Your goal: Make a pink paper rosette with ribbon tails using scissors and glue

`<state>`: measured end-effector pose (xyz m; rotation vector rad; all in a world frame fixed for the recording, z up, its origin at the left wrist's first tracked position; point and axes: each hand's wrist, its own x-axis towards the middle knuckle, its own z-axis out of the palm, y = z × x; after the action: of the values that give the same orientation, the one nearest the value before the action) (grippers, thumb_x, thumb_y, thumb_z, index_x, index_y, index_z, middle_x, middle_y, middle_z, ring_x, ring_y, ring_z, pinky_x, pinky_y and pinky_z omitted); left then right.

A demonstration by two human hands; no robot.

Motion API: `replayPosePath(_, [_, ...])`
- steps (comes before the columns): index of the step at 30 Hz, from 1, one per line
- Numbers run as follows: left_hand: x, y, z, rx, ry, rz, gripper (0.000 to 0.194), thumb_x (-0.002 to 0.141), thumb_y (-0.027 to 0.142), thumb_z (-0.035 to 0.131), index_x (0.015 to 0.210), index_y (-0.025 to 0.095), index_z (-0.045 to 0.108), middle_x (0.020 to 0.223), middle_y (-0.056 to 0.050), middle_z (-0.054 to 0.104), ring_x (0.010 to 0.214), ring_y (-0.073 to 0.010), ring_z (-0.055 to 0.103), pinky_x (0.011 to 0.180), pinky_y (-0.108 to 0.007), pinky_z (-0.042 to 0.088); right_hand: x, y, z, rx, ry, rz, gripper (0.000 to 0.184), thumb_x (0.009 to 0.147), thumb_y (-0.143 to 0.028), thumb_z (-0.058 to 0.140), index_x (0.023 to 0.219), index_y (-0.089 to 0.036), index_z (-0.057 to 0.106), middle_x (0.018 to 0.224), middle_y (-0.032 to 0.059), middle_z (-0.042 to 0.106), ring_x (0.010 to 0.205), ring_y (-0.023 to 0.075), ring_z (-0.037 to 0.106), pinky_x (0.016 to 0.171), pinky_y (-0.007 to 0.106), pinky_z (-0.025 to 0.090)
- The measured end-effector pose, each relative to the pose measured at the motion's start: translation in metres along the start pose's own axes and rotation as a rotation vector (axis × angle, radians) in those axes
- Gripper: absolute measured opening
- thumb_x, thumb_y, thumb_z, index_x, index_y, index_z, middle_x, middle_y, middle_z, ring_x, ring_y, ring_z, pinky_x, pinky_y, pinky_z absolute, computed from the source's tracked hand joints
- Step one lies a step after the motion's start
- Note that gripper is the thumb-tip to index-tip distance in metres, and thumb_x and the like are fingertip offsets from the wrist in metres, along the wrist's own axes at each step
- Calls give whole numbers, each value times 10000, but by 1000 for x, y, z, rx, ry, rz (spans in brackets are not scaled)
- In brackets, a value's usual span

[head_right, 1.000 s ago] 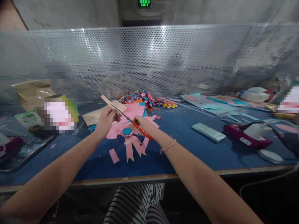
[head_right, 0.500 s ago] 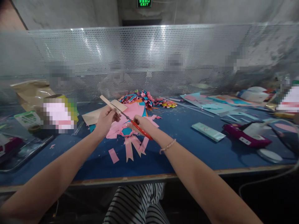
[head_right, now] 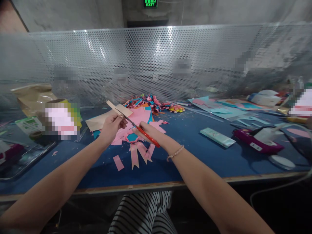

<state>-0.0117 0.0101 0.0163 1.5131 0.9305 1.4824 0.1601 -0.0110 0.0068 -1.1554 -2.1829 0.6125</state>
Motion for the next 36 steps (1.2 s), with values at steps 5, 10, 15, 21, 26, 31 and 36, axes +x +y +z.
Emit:
replayPosePath(5, [-1,-1,1,-6,-6,14,187,752,258,485,614,137,517,562,-8,561,454,-68,497,483,-212,422,-2,-4,-1,70,-16,13,370,762,-555,363,671,-202,299,532,-56,325,484,71,314,456,216,254])
replayPosePath(10, [-2,-1,1,20,19,11,185,740,275,500,611,143,513,557,-5,565,461,-69,499,486,-207,427,-5,-11,-2,138,-14,27,353,767,-531,388,671,-203,303,523,-58,324,469,68,310,447,215,252])
replayPosePath(15, [-3,-2,1,67,1,11,211,734,287,510,592,132,535,531,-12,557,451,-70,494,469,-200,424,-5,-12,-3,106,-19,33,359,763,-537,384,674,-197,308,545,-54,337,481,67,322,453,214,261])
replayPosePath(21, [-4,0,2,45,-4,-7,201,729,282,523,596,133,546,552,-18,567,464,-77,512,484,-217,447,-3,-13,-3,34,15,58,354,753,-534,382,680,-191,332,575,-38,368,515,78,355,474,221,286])
replayPosePath(26, [-2,0,2,14,5,-17,198,725,286,530,601,132,549,558,-24,577,458,-83,518,472,-227,446,3,-7,-1,-55,55,79,329,738,-500,407,663,-186,341,563,-32,382,516,86,367,487,229,289])
replayPosePath(31, [-1,-2,2,3,10,-40,199,714,295,541,602,131,541,575,-33,598,451,-79,516,478,-227,448,5,-3,0,-82,74,60,326,718,-493,427,652,-187,337,542,-41,365,495,75,331,476,222,259])
replayPosePath(36, [-3,5,1,-60,14,-41,194,707,299,542,611,132,530,554,-19,579,463,-81,520,487,-218,444,3,-9,-2,-116,69,48,325,716,-490,414,641,-187,323,542,-43,334,496,74,305,473,220,247])
